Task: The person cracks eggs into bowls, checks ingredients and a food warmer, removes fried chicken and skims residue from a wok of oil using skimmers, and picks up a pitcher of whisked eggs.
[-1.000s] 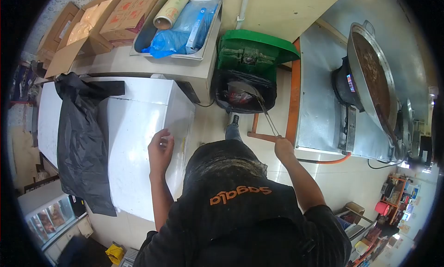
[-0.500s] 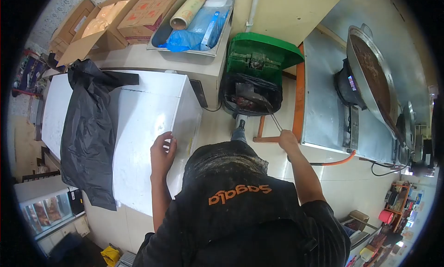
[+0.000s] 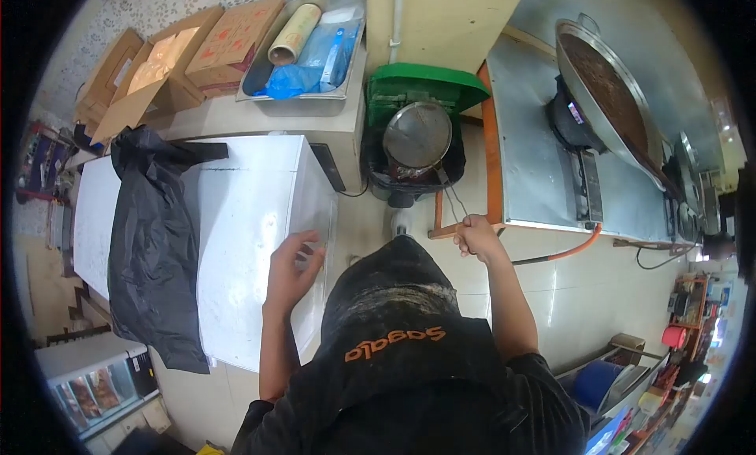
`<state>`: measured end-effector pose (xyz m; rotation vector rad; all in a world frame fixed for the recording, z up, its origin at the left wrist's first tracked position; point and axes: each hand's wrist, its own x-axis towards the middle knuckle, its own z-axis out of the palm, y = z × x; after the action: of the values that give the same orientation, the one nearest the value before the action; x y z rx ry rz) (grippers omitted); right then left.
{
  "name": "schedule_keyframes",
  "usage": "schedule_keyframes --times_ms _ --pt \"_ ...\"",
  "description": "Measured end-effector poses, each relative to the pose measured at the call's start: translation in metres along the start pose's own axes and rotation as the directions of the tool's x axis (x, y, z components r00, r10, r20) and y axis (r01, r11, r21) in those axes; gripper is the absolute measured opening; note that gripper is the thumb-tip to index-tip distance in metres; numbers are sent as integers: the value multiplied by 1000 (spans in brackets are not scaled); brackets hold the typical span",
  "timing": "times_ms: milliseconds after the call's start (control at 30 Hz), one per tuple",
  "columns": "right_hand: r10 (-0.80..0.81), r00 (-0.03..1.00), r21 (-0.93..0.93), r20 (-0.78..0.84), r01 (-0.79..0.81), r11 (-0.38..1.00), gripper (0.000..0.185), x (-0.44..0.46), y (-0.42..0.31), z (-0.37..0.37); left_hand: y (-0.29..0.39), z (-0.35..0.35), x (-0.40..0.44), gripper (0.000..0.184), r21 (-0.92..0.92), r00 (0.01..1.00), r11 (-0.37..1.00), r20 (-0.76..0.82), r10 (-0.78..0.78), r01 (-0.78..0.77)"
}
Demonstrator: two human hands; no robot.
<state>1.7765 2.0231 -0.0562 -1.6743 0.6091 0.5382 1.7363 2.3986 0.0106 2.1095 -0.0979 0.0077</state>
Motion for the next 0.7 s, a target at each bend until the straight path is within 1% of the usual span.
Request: schedule_keyframes --times_ms 67,133,167,200,233,267,300,333,367,400,433,500,600,700 --pt "-28 997 124 76 18 992 7 -11 2 2 11 4 -5 26 -8 997 1000 75 4 -3" --pt "-61 993 221 96 38 975 9 -26 -3 1 25 15 -7 25 -23 987 1000 161 13 -9" --pt "-70 994 257 80 47 965 10 -41 -11 -2 22 22 -13 25 -91 984 995 169 50 -35" --pt "-74 989 329 126 29 944 10 -59 -22 -10 18 32 -16 25 -163 980 985 177 89 -60" --pt "-86 980 398 180 7 917 10 -76 -28 -21 39 30 -19 22 -158 958 987 285 35 12" --pt "-95 970 402 223 -2 916 10 -87 -25 -37 45 30 -24 20 -212 930 977 365 51 30" --pt "-104 955 403 277 -17 915 10 -96 -22 -50 60 27 -28 19 -208 875 978 476 92 11" --pt "-85 950 388 299 -40 921 11 -112 -24 -64 68 25 -29 20 -220 770 975 627 117 31" --pt "-70 944 369 323 -57 928 12 -125 -23 -80 86 26 -27 25 -243 629 970 758 175 23" --pt "-66 941 383 332 -71 921 13 -131 -13 -95 106 31 -22 32 -212 487 976 859 157 59" --pt "-54 930 385 363 -97 918 13 -138 -10 -111 124 42 -19 37 -223 384 970 908 169 99" --pt "-34 902 382 430 -148 912 14 -157 -11 -143 156 66 -14 34 -131 221 982 970 100 133" --pt "-47 847 351 529 -168 921 18 -168 -6 -197 235 110 -27 21 -294 405 951 861 307 -96" --pt "-71 783 295 618 -147 944 15 -192 -7 -257 270 144 -69 33 -211 649 944 687 327 -252"
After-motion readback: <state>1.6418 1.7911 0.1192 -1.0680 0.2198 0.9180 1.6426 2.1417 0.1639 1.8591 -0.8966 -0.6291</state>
